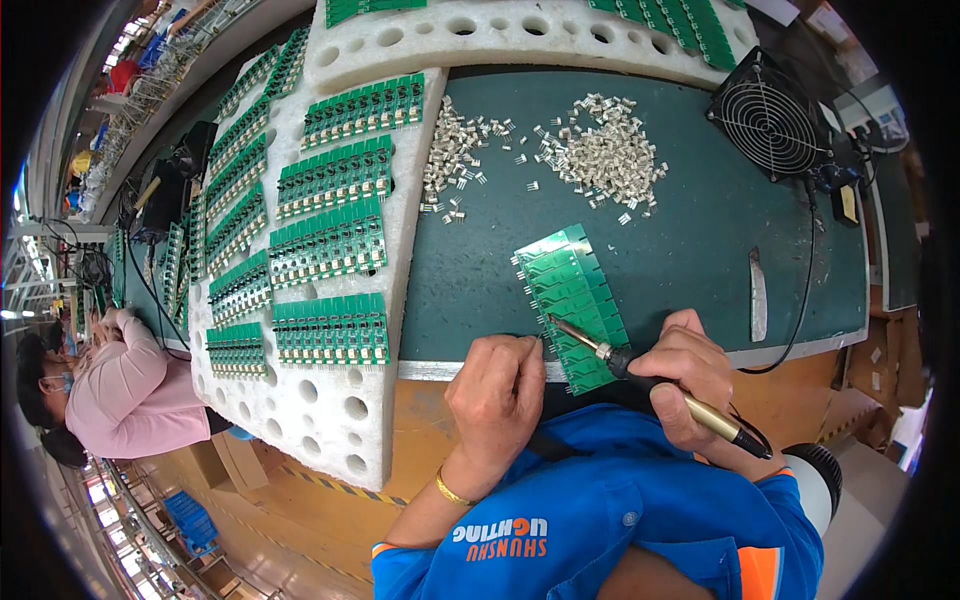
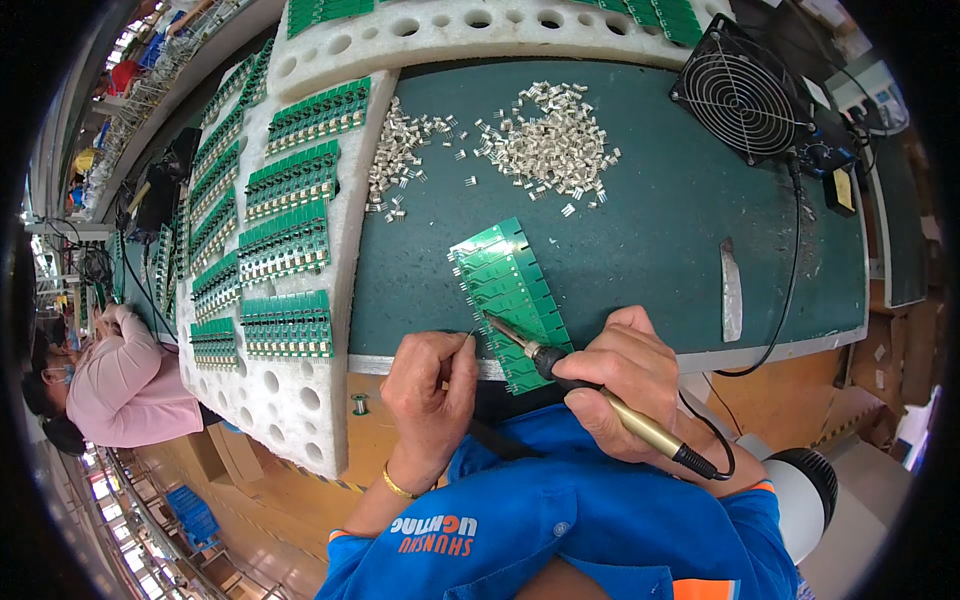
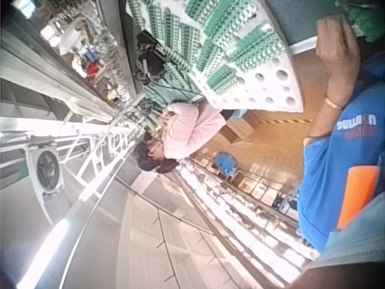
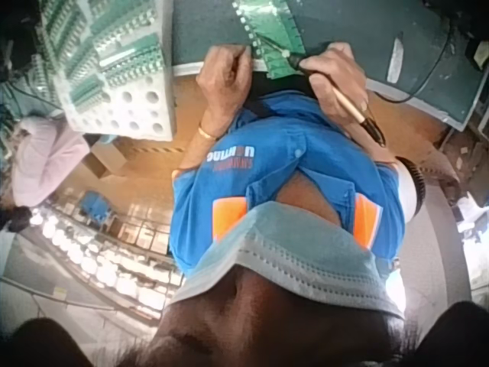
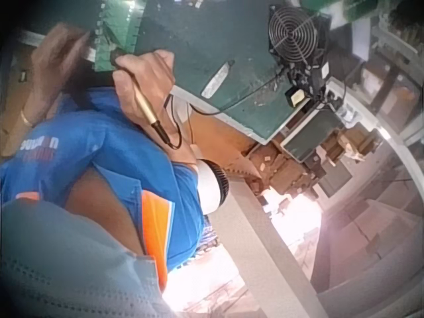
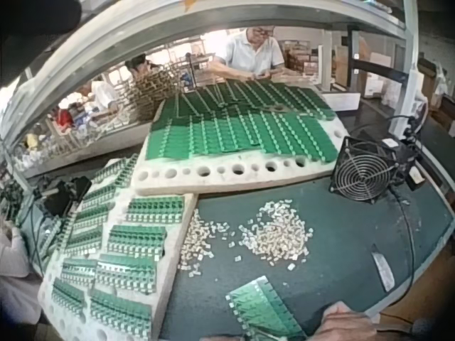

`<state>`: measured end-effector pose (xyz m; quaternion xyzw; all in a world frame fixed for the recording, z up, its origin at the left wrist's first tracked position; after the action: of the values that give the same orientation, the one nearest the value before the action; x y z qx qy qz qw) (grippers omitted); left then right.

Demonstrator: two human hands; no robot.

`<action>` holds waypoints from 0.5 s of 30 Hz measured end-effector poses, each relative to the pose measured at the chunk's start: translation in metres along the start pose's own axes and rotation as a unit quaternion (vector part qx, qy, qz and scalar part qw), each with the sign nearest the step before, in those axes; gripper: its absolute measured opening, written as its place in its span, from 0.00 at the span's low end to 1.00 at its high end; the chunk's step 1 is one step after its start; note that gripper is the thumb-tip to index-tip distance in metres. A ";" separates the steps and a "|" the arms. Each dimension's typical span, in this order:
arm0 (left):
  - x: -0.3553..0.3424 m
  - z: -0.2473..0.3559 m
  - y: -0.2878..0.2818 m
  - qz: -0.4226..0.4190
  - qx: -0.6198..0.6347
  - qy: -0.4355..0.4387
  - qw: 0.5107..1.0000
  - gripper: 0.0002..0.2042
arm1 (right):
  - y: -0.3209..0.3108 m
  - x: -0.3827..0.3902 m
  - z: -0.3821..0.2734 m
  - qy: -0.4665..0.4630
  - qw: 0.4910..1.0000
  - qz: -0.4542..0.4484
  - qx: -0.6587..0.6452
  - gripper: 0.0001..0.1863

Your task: The person solders electronic components onto a circuit board strip using a soldering iron and solder wire, sets the board aside, picks up another circuit board strip, and solders components onto it.

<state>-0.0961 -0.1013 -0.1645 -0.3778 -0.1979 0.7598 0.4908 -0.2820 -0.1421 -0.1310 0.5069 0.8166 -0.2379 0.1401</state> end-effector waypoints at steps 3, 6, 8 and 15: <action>0.000 0.000 0.000 0.003 -0.002 0.002 1.000 0.05 | 0.000 0.000 0.000 -0.001 1.000 -0.002 0.005 0.17; 0.000 0.000 0.000 0.000 -0.005 0.001 1.000 0.06 | 0.000 0.001 -0.001 -0.007 1.000 -0.002 0.012 0.19; 0.000 0.000 0.001 -0.005 -0.004 -0.001 1.000 0.06 | 0.001 0.001 -0.001 -0.009 1.000 -0.006 0.016 0.19; -0.001 0.000 0.000 -0.006 0.001 0.004 1.000 0.06 | 0.000 0.001 -0.002 0.000 1.000 -0.013 0.017 0.19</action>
<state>-0.0965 -0.1019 -0.1644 -0.3795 -0.1975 0.7551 0.4968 -0.2823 -0.1402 -0.1304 0.4981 0.8192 -0.2534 0.1287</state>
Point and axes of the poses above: each hand's wrist, its own x-axis away from the middle knuckle, its own y-axis out of the palm, z = x × y, the point moved 8 cm from there along -x, towards the middle knuckle, and after that the axes turned 10 degrees about -x, right-handed, at the moved point
